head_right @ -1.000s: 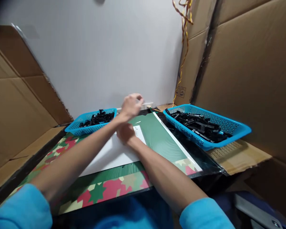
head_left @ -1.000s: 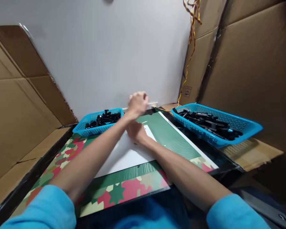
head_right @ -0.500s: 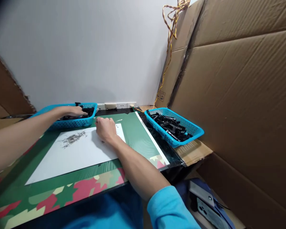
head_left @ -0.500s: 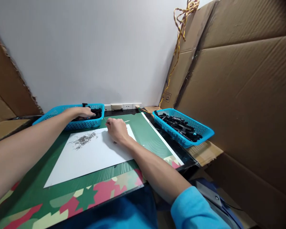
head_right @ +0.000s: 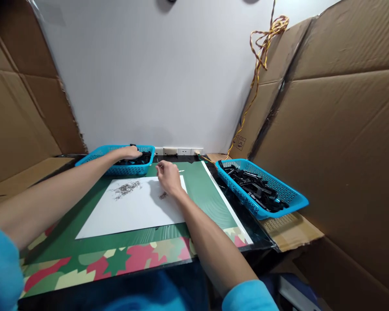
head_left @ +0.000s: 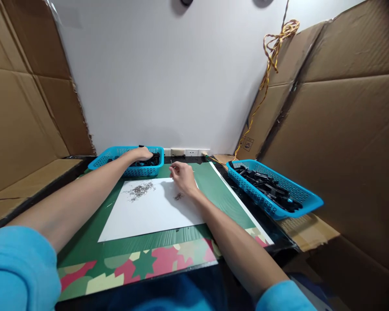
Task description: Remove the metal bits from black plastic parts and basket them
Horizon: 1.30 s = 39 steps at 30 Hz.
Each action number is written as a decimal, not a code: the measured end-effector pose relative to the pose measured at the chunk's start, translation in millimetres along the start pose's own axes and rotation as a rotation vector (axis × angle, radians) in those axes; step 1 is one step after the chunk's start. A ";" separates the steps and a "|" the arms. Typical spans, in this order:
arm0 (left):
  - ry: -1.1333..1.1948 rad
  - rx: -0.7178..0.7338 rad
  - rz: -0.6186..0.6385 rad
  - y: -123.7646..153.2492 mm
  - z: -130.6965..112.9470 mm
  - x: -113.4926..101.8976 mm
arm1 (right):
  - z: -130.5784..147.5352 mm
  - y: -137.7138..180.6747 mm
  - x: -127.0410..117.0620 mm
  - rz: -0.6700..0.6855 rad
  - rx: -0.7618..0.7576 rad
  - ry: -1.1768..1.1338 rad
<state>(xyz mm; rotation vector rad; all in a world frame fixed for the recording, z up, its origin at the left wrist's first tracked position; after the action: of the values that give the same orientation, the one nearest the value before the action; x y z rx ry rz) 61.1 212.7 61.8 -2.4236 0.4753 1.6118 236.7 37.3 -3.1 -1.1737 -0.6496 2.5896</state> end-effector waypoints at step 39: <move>1.180 0.186 0.060 171.0 8.7 94.5 | 6.8 2.1 -20.3 0.458 0.011 -0.639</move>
<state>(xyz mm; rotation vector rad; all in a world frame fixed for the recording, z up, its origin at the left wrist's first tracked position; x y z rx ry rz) 24.6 41.6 -25.7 -2.9453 0.7839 -0.0487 244.8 25.8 13.2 -0.5031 -0.5096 3.3879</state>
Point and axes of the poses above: each hand's wrist, its own y-axis away from the middle knuckle, its own x-axis out of the palm, z = x × y, the point moved 2 cm from there along -y, towards the middle knuckle, and after that the axes turned 6 degrees about z, right-handed, at the moved point
